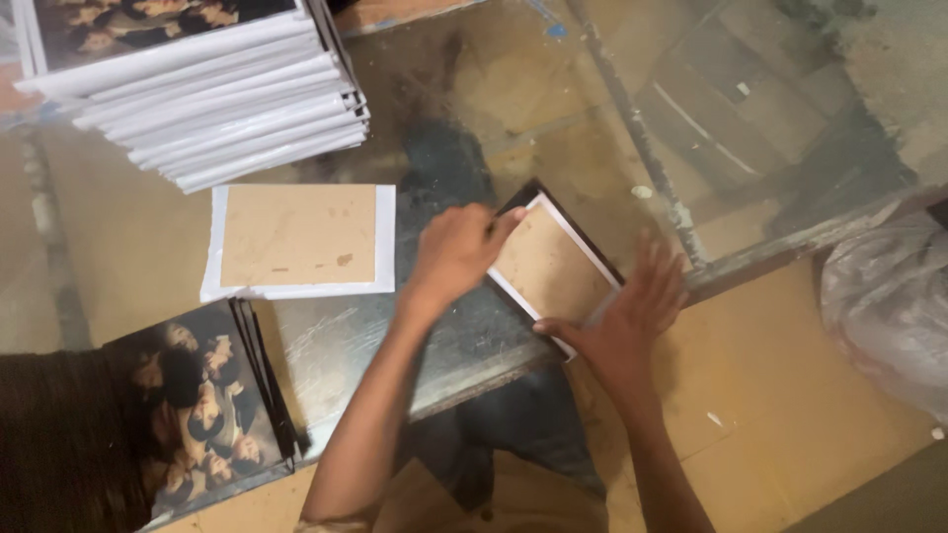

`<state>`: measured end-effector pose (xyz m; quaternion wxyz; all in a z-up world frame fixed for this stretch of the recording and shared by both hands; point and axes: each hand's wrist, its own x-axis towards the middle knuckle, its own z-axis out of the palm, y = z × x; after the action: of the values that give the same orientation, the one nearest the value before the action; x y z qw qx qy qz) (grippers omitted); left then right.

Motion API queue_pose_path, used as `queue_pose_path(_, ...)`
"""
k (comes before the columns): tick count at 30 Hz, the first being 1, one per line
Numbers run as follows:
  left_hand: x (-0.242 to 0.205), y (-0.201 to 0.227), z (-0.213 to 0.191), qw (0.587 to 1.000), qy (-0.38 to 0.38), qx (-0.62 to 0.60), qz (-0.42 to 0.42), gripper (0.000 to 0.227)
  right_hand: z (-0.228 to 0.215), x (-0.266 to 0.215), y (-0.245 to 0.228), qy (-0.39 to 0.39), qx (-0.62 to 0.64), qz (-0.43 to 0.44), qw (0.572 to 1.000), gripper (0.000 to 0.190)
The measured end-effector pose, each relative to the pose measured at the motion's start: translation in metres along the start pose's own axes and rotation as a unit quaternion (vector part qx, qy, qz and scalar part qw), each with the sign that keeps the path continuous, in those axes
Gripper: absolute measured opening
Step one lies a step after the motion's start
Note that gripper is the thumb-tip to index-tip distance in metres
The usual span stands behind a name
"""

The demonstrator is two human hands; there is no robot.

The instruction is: The person assembles photo frames by hand. They pick up a printed photo and a cardboard backing, place the photo into the frame, and press the backing into place. The completed frames are stacked on the table.

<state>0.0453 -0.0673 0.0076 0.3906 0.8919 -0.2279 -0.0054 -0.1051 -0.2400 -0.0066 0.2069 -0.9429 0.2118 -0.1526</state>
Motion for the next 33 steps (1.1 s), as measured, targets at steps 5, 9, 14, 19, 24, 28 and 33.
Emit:
queue_pose_path(5, -0.064, -0.005, -0.032, 0.885, -0.101, -0.441, -0.113, 0.023, -0.012, -0.011, 0.009, 0.070, 0.439, 0.071, 0.893, 0.109)
queue_pose_path(9, -0.113, -0.014, -0.032, 0.898, -0.262, -0.298, -0.188, 0.042, -0.003, -0.007, 0.017, -0.091, 0.662, 0.045, 0.743, 0.062)
queue_pose_path(14, -0.135, -0.022, -0.030, 0.828, -0.238, -0.501, -0.079, 0.067, -0.006, 0.006, 0.006, -0.143, 0.571, 0.075, 0.805, 0.030)
queue_pose_path(19, -0.128, -0.008, -0.042, 0.859, -0.058, -0.504, -0.062, 0.034, -0.015, -0.001, -0.013, -0.267, 0.484, 0.008, 0.833, 0.021)
queue_pose_path(24, -0.136, 0.004, -0.045, 0.894, 0.015, -0.438, -0.091, 0.023, -0.031, -0.005, -0.030, -0.241, 0.513, -0.012, 0.824, 0.022)
queue_pose_path(28, -0.146, 0.003, -0.049, 0.884, 0.067, -0.451, -0.103, 0.023, -0.036, -0.014, -0.048, -0.110, 0.411, 0.012, 0.905, 0.021)
queue_pose_path(33, -0.154, 0.013, -0.061, 0.902, 0.090, -0.422, -0.035, 0.023, -0.047, -0.027, -0.070, -0.038, 0.374, -0.051, 0.925, 0.023)
